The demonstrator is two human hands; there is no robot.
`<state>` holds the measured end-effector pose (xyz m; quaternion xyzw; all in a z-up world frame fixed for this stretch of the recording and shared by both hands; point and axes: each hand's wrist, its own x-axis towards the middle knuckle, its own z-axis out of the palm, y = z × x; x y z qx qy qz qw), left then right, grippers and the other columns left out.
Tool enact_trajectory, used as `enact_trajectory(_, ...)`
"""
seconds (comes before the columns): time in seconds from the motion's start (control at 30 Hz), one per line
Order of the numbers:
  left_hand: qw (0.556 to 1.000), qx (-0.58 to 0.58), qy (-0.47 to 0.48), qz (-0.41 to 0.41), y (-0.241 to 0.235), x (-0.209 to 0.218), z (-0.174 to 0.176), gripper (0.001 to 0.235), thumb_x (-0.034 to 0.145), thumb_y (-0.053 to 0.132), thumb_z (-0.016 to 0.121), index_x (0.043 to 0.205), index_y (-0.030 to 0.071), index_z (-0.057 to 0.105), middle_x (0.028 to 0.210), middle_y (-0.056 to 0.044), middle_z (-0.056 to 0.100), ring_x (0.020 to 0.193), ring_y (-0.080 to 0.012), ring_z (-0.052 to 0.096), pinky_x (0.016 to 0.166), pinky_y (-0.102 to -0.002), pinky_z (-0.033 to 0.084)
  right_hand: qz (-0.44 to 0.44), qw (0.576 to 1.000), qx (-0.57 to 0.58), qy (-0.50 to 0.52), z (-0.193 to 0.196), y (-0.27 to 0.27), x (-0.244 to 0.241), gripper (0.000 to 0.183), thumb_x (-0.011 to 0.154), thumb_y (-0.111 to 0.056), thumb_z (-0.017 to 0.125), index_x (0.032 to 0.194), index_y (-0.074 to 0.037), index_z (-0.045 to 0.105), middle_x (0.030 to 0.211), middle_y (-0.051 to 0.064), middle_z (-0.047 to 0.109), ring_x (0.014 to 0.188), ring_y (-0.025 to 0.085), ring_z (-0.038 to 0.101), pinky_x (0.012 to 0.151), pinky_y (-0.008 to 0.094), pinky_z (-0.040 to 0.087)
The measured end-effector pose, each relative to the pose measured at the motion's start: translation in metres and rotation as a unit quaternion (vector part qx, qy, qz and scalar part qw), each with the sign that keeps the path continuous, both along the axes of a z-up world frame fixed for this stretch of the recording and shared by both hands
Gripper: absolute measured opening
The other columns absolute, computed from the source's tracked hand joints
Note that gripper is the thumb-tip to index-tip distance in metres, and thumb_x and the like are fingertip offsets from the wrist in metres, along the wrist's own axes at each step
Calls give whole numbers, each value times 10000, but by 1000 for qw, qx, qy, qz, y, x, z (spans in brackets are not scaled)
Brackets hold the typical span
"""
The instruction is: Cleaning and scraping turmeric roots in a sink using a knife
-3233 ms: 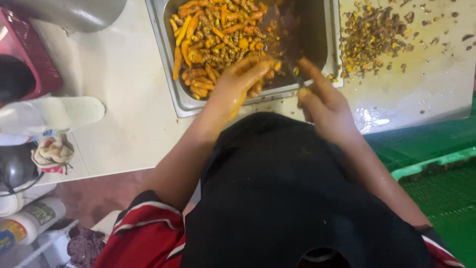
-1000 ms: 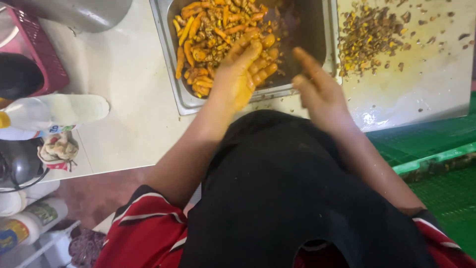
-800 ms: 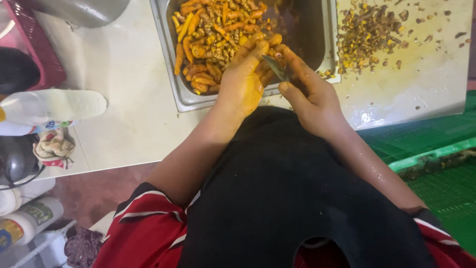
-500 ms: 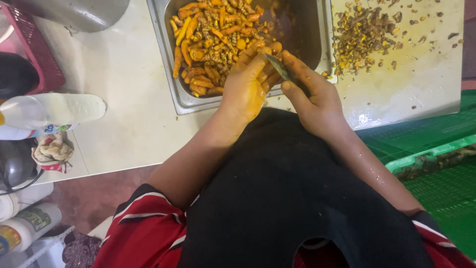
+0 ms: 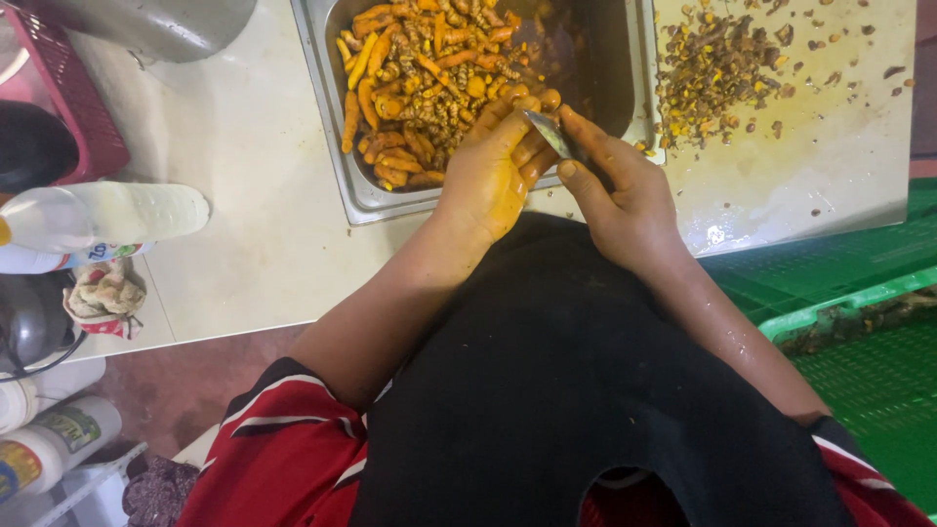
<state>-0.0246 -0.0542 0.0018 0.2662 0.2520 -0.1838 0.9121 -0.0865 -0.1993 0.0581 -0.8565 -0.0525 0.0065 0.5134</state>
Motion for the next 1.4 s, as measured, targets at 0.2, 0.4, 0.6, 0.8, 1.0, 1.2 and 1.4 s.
enact_trajectory(0.2, 999, 16, 0, -37, 3, -2, -13, 156, 935, 89, 706, 1086, 120, 681, 1039, -137, 765, 951, -282, 746, 908, -459, 620, -43, 994, 51, 90, -6, -7, 6, 461, 1014, -172, 583, 1467, -86, 553, 1452, 108, 615, 1308, 173, 572, 1110, 334, 425)
enact_trajectory(0.4, 994, 67, 26, -82, 15, 7, 4, 459, 973, 112, 627, 1428, 92, 571, 1260, -120, 684, 1016, -298, 718, 851, -457, 632, -158, 942, 152, 255, -1, -20, 21, 715, 1054, -17, 448, 1663, -252, 154, 1296, 98, 630, 636, 74, 446, 538, 228, 425)
enact_trajectory(0.6, 973, 142, -4, -181, 34, 4, 6, 477, 982, 279, 612, 1454, 221, 577, 1249, -30, 721, 924, -186, 734, 657, -259, 561, -304, 919, 93, 234, -26, -46, 22, 583, 1046, -34, 378, 1568, -292, 397, 1672, 36, 397, 568, -24, 345, 483, 91, 361)
enact_trajectory(0.8, 968, 103, -75, -217, 37, -1, 2, 484, 987, 152, 624, 1462, 105, 545, 1312, -99, 685, 1011, -201, 708, 757, -325, 624, -308, 912, 80, 257, -14, -52, 11, 737, 1033, -66, 419, 1692, -229, 132, 1085, 3, 589, 596, 17, 381, 466, 168, 371)
enact_trajectory(1.0, 881, 342, -254, -207, 32, -8, 13, 305, 960, 132, 728, 1264, 125, 699, 1295, -26, 725, 995, -75, 672, 802, -227, 593, -75, 966, 104, 226, 15, -20, -3, 626, 1017, -123, 514, 1626, -215, 399, 904, -8, 560, 674, 83, 455, 578, 239, 442)
enact_trajectory(1.2, 854, 350, -359, -137, 29, -16, 19, 263, 991, 67, 707, 1252, 72, 683, 1190, -73, 742, 1083, -153, 709, 1016, -282, 591, -10, 981, 66, 184, 20, -3, -1, 555, 1010, -196, 575, 1557, -146, 492, 1094, -17, 654, 597, 81, 454, 597, 233, 438)
enact_trajectory(1.4, 864, 330, -359, -126, 27, -19, 19, 231, 1001, 68, 696, 1232, 57, 698, 1205, -75, 732, 1111, -160, 698, 1031, -281, 585, 35, 993, 69, 91, 2, -7, -3, 495, 1051, -189, 548, 1516, -38, 471, 1578, 125, 481, 1456, 195, 438, 1223, 361, 316)
